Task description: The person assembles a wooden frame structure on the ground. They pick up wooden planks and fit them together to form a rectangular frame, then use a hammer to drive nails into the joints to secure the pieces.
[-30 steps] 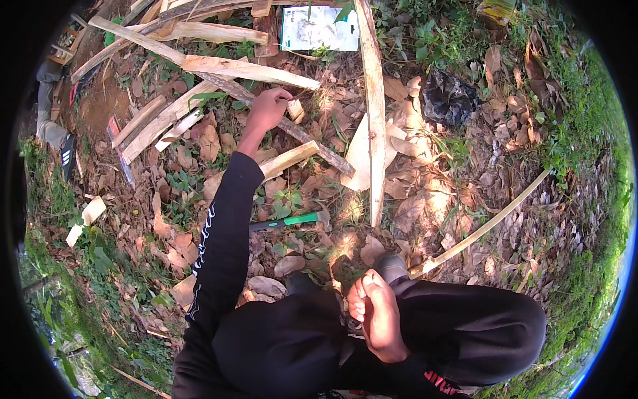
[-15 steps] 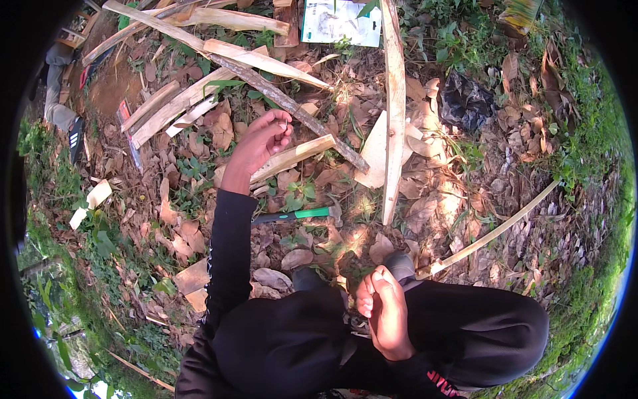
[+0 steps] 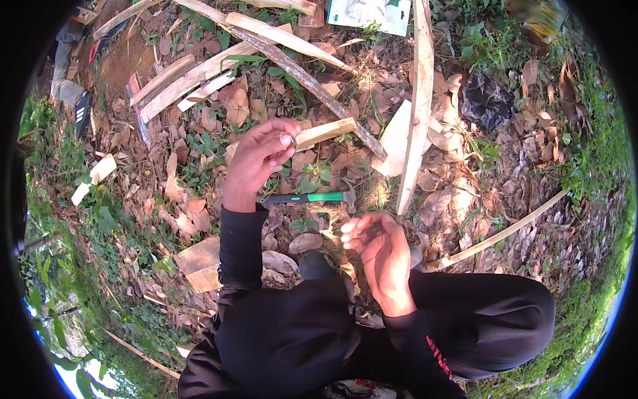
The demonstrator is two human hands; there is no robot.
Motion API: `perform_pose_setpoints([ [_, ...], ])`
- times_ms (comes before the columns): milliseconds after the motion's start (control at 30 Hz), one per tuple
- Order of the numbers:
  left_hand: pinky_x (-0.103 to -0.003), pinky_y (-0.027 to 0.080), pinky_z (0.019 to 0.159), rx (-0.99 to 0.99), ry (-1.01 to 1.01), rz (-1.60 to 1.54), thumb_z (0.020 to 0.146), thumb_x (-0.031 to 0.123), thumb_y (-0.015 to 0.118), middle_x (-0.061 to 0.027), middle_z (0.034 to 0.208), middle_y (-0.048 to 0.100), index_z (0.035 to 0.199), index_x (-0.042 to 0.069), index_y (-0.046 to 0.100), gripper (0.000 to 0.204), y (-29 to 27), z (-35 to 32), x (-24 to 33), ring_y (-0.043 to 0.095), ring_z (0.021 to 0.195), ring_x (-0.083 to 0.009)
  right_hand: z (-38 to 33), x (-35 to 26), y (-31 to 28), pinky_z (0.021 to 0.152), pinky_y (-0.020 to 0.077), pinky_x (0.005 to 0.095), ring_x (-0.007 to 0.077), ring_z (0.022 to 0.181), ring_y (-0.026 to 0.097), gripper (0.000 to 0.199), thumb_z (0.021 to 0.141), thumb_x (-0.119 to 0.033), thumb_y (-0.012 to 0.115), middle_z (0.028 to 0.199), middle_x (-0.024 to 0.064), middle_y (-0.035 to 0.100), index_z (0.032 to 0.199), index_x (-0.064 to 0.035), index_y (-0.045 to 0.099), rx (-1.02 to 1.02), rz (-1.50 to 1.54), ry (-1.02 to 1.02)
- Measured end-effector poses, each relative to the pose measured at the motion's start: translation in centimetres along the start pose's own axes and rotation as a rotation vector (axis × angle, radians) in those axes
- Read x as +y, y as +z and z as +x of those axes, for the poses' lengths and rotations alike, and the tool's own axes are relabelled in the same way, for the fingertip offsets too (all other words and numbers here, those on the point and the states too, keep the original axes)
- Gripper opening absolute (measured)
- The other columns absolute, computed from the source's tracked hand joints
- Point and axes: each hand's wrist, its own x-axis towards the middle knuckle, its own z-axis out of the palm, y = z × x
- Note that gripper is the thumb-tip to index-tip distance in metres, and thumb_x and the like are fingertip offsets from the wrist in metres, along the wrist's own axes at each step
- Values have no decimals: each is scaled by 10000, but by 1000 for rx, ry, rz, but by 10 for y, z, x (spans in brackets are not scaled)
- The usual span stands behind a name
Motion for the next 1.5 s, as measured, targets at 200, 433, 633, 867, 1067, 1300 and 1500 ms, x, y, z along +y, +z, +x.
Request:
perform_pose_setpoints([
  [200,-177,340,523,-31,63,91,876,17,637,-39,1041,602,981,24,641,105,4,-12,1,545,729,-67,2,8,-8,801,494,342,221,847,626,363,1024,-306,349,920,145,649,937,-15,549,28,-44,16],
  [433,-227,458,651,404,304,878,859,105,705,-24,992,607,896,43,670,80,-21,-4,-29,595,848,-102,-3,12,-16,708,426,301,168,761,572,318,1009,-314,413,814,85,600,891,-42,529,94,-80,6],
  [633,-410,439,954,512,320,1156,811,140,734,-142,1157,561,893,41,674,142,-104,7,-68,550,1120,-328,-12,17,-17,677,382,284,143,758,544,275,1001,-299,448,780,43,545,874,-64,512,123,-51,61],
  [867,-375,448,932,708,210,925,829,166,726,-103,1075,613,877,37,679,146,-142,0,-65,584,1056,-296,-12,19,-21,675,405,286,151,737,554,293,1017,-293,418,786,61,564,882,-53,517,122,-51,92],
  [1067,-283,493,777,746,385,1456,866,181,710,-58,903,685,939,34,682,166,-106,-16,-56,653,850,-146,-12,18,-19,696,489,305,198,743,640,310,1033,-249,377,900,150,665,992,1,554,70,-125,99],
  [1300,-264,487,691,240,104,710,881,140,673,-55,819,661,960,14,665,149,18,-44,-24,650,761,-129,-11,14,-11,708,532,305,212,738,667,269,1041,-183,370,895,167,681,1192,16,471,83,-195,133],
  [1500,-284,474,614,-210,220,879,882,170,666,-61,824,661,969,30,693,167,92,-61,-13,614,694,-162,-5,21,-22,769,519,315,185,852,649,256,1048,-227,385,946,121,657,1126,-14,502,79,-87,110],
])
